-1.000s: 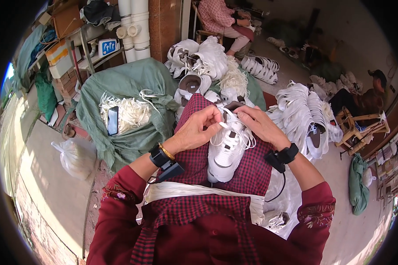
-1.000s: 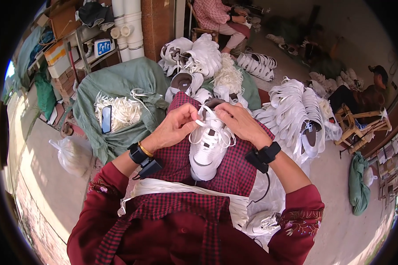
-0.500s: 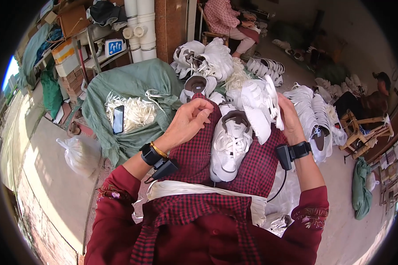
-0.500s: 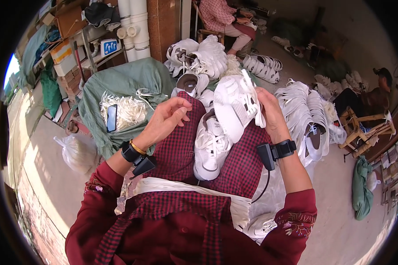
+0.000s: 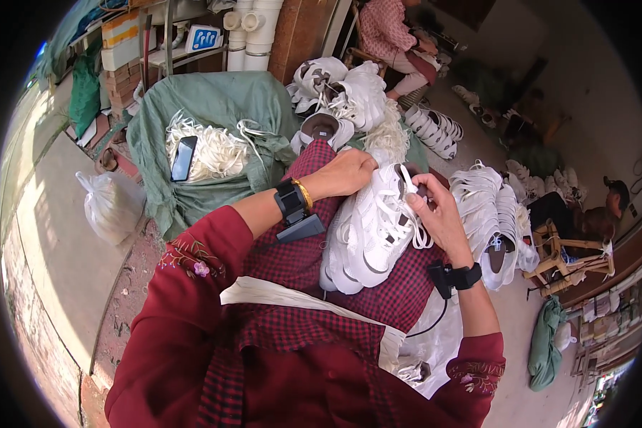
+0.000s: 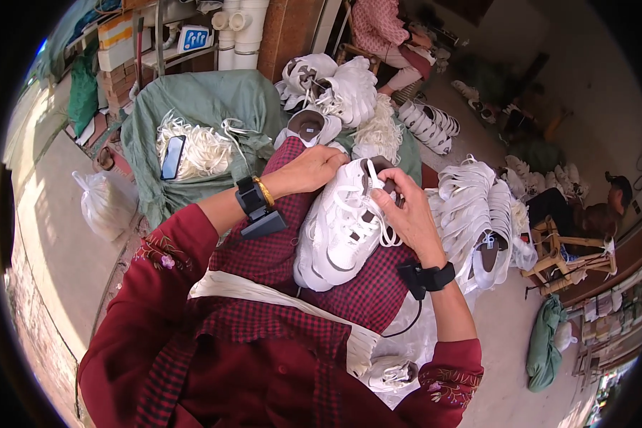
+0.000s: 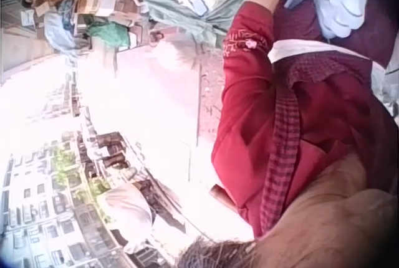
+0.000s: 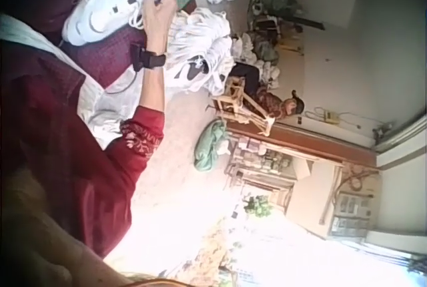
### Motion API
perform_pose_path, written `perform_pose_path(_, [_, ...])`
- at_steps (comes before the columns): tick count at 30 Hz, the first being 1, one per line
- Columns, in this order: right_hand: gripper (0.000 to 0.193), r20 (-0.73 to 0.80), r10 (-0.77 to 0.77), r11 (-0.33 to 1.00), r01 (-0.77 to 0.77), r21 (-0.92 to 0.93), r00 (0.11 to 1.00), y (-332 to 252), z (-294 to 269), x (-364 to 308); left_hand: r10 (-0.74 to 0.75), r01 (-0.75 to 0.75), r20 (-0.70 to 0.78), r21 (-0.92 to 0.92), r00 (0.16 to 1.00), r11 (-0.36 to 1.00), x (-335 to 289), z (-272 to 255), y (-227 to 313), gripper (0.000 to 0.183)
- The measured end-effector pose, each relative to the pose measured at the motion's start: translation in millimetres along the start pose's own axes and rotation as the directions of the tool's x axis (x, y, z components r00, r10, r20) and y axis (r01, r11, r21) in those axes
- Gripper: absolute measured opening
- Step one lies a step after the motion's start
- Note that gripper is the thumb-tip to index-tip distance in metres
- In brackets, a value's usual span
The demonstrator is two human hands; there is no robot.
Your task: The recorder inserts laces into the eyelets of a white athletic shoe and then organizes a stack of similar shoes.
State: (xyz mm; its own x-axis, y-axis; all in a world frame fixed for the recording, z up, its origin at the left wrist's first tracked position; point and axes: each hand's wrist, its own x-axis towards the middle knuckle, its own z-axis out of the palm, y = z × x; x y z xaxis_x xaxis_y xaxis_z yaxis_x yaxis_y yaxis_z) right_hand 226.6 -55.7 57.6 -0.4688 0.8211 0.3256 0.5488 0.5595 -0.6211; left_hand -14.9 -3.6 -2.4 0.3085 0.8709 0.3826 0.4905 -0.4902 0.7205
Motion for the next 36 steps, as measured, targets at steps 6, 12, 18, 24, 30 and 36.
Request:
perform_pose_path(6, [0.032, 0.229, -0.139, 0.981, 0.165, -0.099, 0.964, 1, 8, 11, 0.029, -0.030, -0.045, -0.032, 0.999, 0.999, -18, -1, 9, 0.048])
perform_pose_path(12, [0.028, 0.203, -0.303, 0.923, 0.339, -0.180, 0.931, -16, 24, 0, 0.002, -0.002, -0.006, -0.033, 1.000, 0.999, -20, 1, -6, 0.051])
perform_pose_path(18, [0.030, 0.333, 0.026, 0.993, 0.014, -0.119, 0.943, -19, 18, 1, -0.075, 0.077, 0.072, -0.021, 0.995, 0.997, -12, 8, -13, 0.057])
perform_pose_path(24, [0.048, -0.136, 0.252, 0.672, -0.072, 0.737, 0.958, 61, -35, -27, -0.063, 0.068, 0.119, -0.038, 0.991, 0.997, -15, 3, -12, 0.068])
perform_pose_path(30, [0.057, -0.224, 0.418, 0.458, 0.008, 0.889, 0.881, 111, -56, -68, -0.132, 0.163, 0.446, -0.032, 0.885, 0.986, -11, 17, -4, 0.071])
perform_pose_path(36, [0.045, -0.276, 0.398, 0.440, 0.082, 0.894, 0.875, 115, -45, -82, -0.185, 0.313, 0.657, -0.081, 0.731, 0.946, 2, 16, 7, 0.073])
